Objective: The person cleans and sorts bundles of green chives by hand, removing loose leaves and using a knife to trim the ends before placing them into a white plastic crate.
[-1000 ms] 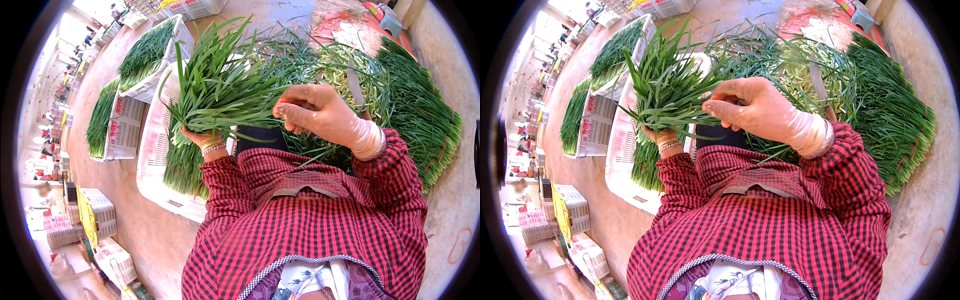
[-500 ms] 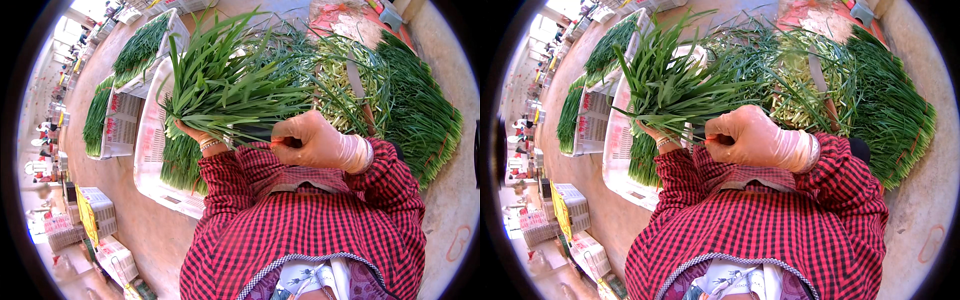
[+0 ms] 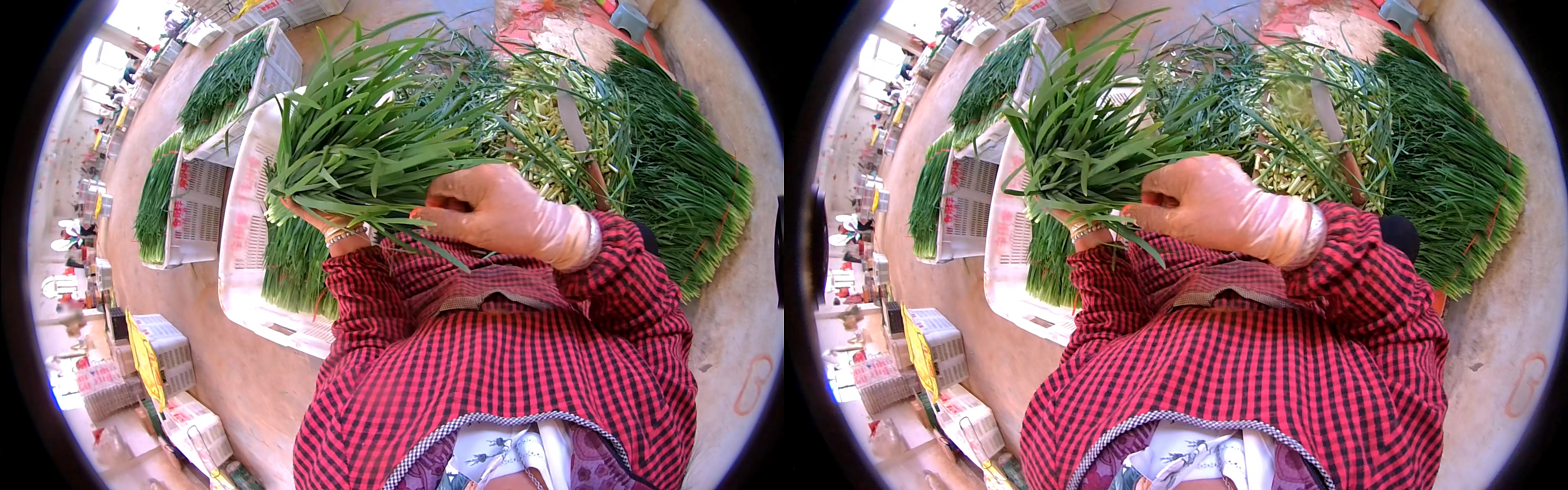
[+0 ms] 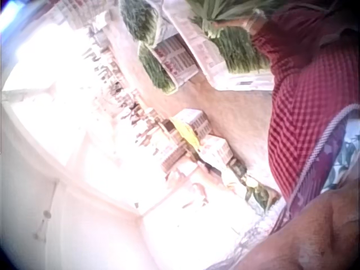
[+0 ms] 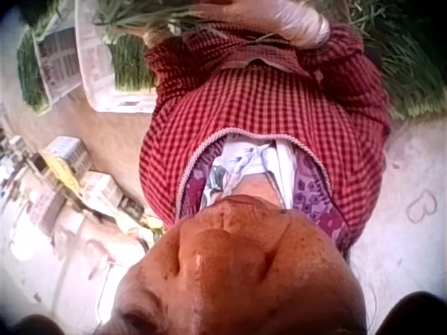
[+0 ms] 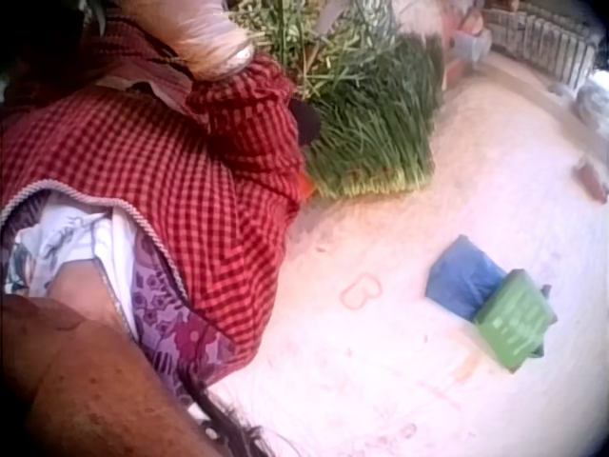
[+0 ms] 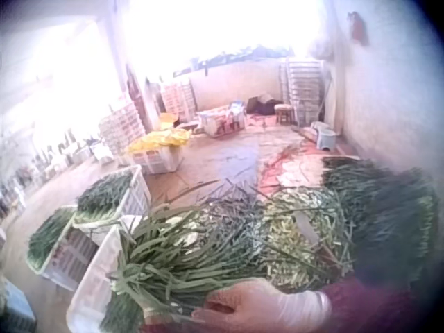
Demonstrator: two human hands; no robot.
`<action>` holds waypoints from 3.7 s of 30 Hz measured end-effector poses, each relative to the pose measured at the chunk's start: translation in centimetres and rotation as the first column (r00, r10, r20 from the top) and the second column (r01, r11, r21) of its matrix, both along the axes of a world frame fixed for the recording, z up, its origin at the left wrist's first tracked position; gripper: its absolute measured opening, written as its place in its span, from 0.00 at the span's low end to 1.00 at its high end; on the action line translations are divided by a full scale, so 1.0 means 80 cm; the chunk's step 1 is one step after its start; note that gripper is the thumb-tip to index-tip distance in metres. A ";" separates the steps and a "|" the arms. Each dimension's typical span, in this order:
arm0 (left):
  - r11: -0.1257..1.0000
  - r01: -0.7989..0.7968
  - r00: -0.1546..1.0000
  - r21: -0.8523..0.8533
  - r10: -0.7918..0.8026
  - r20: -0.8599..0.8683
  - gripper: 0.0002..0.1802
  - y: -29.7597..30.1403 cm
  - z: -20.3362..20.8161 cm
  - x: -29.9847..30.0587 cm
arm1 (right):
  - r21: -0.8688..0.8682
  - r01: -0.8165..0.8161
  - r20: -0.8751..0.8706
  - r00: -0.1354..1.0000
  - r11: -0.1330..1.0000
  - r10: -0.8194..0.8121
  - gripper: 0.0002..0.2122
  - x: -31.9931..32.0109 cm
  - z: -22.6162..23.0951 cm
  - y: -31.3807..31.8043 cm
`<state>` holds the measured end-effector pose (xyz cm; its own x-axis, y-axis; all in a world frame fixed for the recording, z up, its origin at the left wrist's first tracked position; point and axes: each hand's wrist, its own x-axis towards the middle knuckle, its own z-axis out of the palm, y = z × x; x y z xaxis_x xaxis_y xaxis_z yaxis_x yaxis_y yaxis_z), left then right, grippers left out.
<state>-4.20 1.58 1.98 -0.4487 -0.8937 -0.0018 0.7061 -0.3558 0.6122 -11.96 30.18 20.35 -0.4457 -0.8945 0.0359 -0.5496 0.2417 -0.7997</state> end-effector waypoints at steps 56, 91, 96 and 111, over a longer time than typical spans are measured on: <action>1.000 0.016 0.998 -0.008 -0.016 -0.056 0.33 0.033 0.026 0.019 | -0.159 -0.002 -0.064 0.998 0.987 -0.008 0.05 -0.025 -0.006 0.059; 0.270 0.385 0.890 -0.883 0.145 0.433 0.33 0.255 0.155 -0.082 | -0.455 0.598 0.769 0.638 0.660 -0.048 0.32 -0.108 -0.066 0.117; 0.328 0.844 0.523 -0.424 -0.677 0.518 0.62 0.280 0.159 -0.083 | -0.507 0.598 0.810 0.577 0.621 0.106 0.32 -0.107 -0.081 0.130; 0.548 0.674 0.735 -0.495 -0.564 0.377 0.42 0.308 0.170 -0.089 | -0.592 0.478 0.692 0.714 0.649 0.105 0.28 -0.110 -0.025 0.085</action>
